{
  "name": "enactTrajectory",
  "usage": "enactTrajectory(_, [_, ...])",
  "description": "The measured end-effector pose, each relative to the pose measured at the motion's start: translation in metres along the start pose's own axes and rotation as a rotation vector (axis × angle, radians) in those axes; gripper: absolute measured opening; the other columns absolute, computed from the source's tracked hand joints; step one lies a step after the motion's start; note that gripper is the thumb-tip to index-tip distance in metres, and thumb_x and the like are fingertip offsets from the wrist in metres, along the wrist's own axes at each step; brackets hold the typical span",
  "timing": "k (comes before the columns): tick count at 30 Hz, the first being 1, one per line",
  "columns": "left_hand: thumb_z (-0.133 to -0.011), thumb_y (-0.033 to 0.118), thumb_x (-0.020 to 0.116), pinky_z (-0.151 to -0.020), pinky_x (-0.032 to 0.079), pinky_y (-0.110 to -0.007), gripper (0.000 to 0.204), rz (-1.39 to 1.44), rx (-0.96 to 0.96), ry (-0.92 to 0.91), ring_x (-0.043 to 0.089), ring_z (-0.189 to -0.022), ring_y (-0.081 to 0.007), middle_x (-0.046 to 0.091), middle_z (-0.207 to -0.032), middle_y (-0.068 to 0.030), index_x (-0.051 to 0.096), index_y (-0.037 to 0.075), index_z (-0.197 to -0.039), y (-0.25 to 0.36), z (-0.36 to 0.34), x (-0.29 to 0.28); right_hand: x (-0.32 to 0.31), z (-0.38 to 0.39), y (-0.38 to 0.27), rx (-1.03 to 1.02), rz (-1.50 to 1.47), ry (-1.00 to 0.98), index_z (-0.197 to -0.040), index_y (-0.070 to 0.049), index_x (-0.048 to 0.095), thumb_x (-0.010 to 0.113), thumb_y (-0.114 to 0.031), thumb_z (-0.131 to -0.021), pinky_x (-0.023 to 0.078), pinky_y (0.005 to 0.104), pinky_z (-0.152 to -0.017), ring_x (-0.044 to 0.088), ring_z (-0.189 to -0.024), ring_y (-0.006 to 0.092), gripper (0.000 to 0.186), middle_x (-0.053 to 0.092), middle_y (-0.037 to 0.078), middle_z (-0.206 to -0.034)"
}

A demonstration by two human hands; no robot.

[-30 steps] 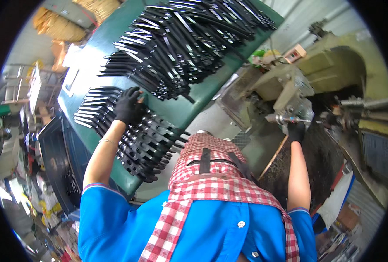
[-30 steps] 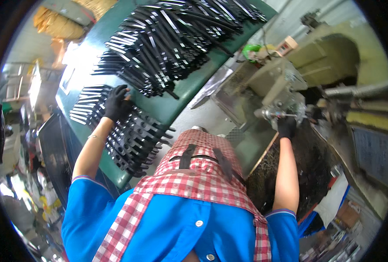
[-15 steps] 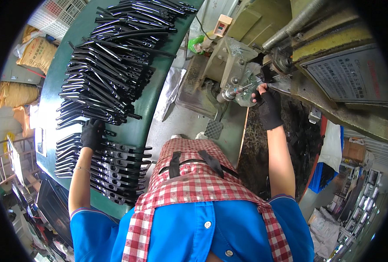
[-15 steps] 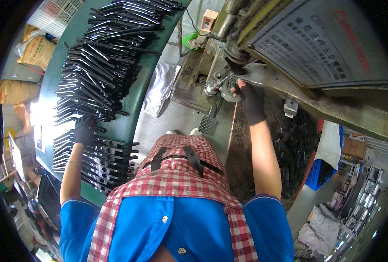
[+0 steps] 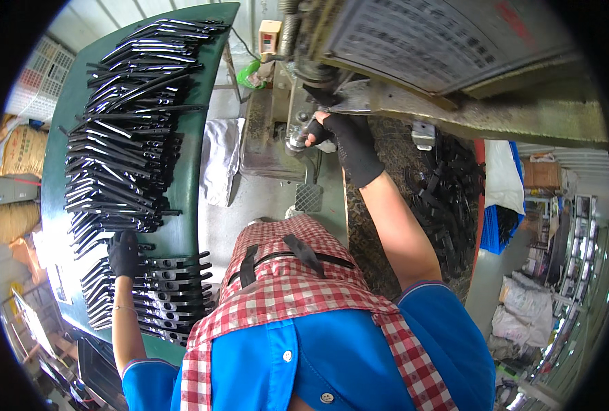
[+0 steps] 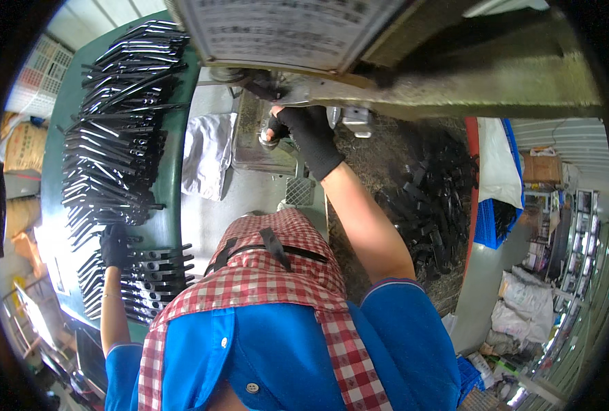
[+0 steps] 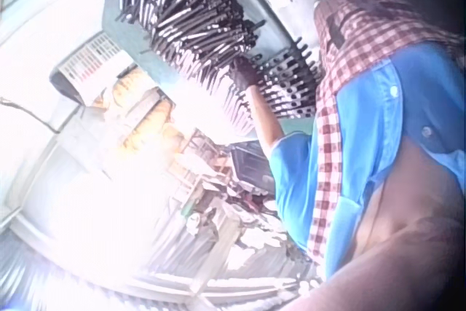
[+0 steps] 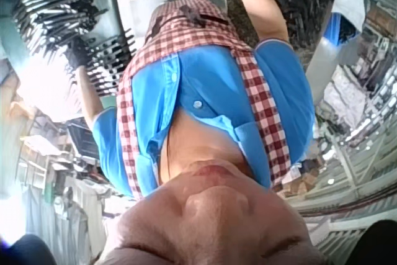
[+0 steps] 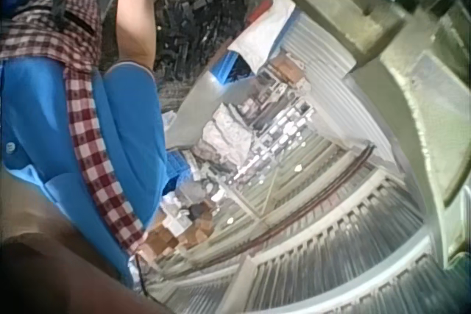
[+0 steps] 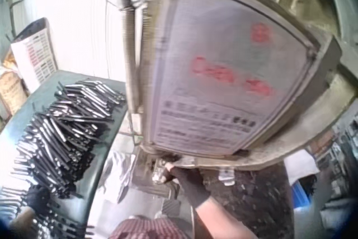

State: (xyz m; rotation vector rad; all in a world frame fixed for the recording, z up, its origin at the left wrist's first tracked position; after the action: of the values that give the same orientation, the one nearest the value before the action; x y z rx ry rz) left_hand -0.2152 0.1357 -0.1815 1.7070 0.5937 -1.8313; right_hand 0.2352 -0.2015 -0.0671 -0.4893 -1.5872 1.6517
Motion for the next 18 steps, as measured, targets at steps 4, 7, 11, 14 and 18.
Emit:
enactTrajectory(4, [-0.084, 0.012, 0.056, -0.086, 0.043, -0.044, 0.018, 0.035, -0.032, -0.004, 0.055, -0.101, -0.0329, 0.062, -0.101, -0.0131, 0.06, 0.009, -0.101, -0.031, 0.012, 0.013, -0.074, 0.02, 0.029, -0.124, -0.095, 0.152, -0.107, 0.001, 0.059, 0.068, -0.012, -0.083, 0.054, 0.0315, -0.061, 0.063, -0.07, 0.016, 0.029, 0.064, 0.008, -0.085])
enactTrajectory(7, [-0.082, 0.006, 0.056, -0.087, 0.043, -0.042, 0.017, -0.046, 0.086, 0.076, 0.057, -0.099, -0.0296, 0.063, -0.098, -0.0113, 0.062, 0.007, -0.097, -0.029, 0.008, -0.014, -0.204, 0.061, 0.053, -0.28, 1.006, 0.367, -0.104, -0.006, 0.06, 0.067, -0.008, -0.08, 0.05, 0.0345, -0.077, 0.061, -0.088, 0.0184, 0.025, 0.063, 0.008, -0.097])
enactTrajectory(11, [-0.081, 0.004, 0.058, -0.088, 0.043, -0.041, 0.031, -0.015, 0.249, 0.337, 0.056, -0.095, -0.0322, 0.061, -0.096, -0.011, 0.061, 0.01, -0.111, -0.006, -0.003, -0.077, -0.299, 0.137, 0.056, 0.667, 1.583, 0.464, -0.121, -0.014, 0.059, 0.06, -0.023, -0.078, 0.045, 0.0462, -0.093, 0.054, -0.111, 0.043, 0.043, 0.055, 0.024, -0.124])
enactTrajectory(14, [-0.076, -0.002, 0.06, -0.081, 0.045, -0.041, 0.041, 0.121, 0.41, 0.341, 0.056, -0.09, -0.0315, 0.06, -0.096, -0.0105, 0.059, 0.01, -0.115, 0.065, -0.04, -0.124, -0.347, 0.168, 0.072, 0.572, 1.685, 0.491, -0.117, -0.017, 0.059, 0.06, -0.024, -0.079, 0.048, 0.0482, -0.086, 0.059, -0.102, 0.0399, 0.039, 0.06, 0.021, -0.112])
enactTrajectory(18, [-0.08, 0.005, 0.066, -0.065, 0.051, -0.04, 0.034, 0.181, 0.464, 0.184, 0.064, -0.075, -0.0307, 0.065, -0.085, -0.0109, 0.06, 0.01, -0.113, 0.164, -0.075, -0.139, -0.351, 0.165, 0.06, 0.235, 1.536, 0.639, -0.108, -0.009, 0.058, 0.064, -0.021, -0.082, 0.049, 0.0436, -0.083, 0.063, -0.093, 0.0334, 0.029, 0.063, 0.015, -0.095])
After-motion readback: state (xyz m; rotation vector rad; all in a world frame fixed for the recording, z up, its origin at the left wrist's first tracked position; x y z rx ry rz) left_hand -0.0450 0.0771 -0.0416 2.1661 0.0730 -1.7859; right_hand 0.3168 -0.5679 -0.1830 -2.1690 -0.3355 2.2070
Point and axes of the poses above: each hand's wrist, its own z-axis away from the middle knuckle, its own x-axis out of the palm, y = z × x, the point moved 7 cm from there along -z, towards the middle knuckle
